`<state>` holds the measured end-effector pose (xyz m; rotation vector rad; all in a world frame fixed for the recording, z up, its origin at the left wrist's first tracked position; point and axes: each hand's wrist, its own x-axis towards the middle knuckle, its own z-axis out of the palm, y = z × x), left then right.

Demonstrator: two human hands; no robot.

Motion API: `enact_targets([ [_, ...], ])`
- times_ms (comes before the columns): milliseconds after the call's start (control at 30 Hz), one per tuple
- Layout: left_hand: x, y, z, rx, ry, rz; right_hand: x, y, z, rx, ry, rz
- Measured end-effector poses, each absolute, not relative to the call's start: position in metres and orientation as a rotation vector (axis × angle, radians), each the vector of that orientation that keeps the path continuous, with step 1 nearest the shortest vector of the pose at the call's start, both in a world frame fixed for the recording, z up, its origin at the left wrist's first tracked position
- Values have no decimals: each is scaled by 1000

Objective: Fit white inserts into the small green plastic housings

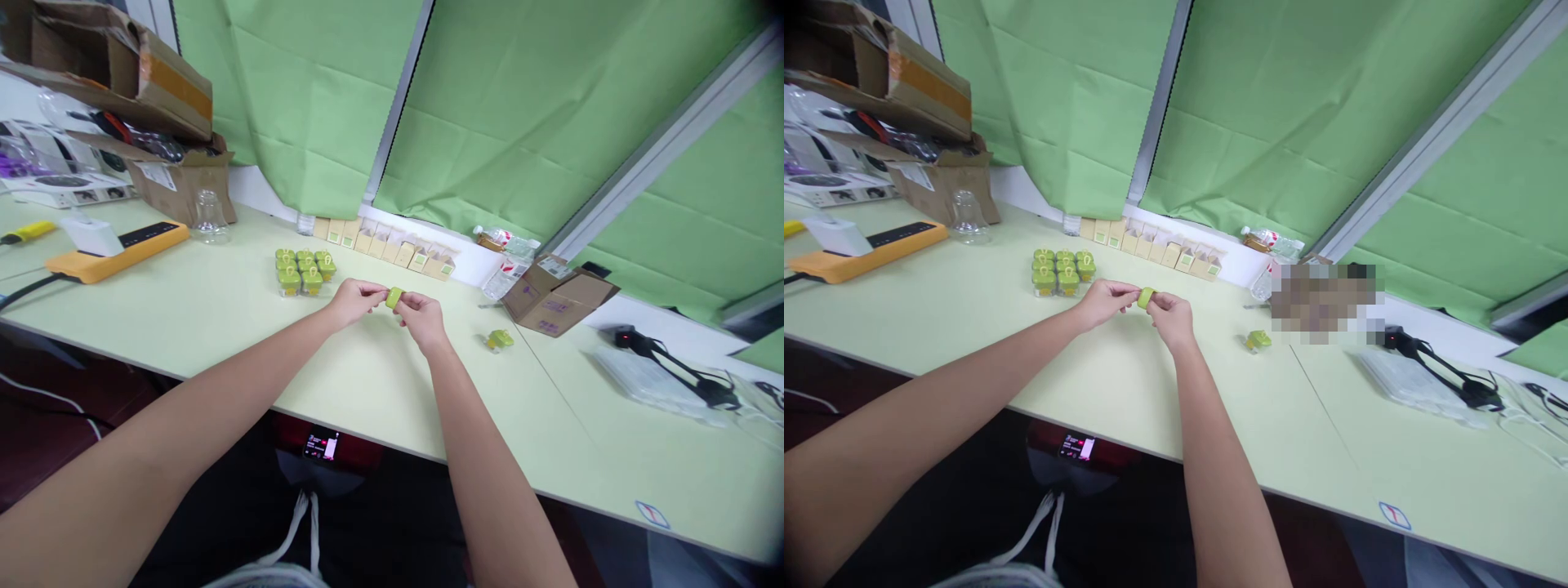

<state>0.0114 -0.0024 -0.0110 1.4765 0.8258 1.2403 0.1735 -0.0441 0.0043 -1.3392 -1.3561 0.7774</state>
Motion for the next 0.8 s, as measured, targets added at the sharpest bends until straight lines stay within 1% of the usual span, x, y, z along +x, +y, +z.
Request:
enact_targets([
  [500, 16, -5, -7, 1333, 791, 1152, 171, -41, 0, -1342, -1381, 623],
  [800, 19, -2, -13, 1385, 754, 1249, 164, -41, -1, -1252, -1368, 707],
])
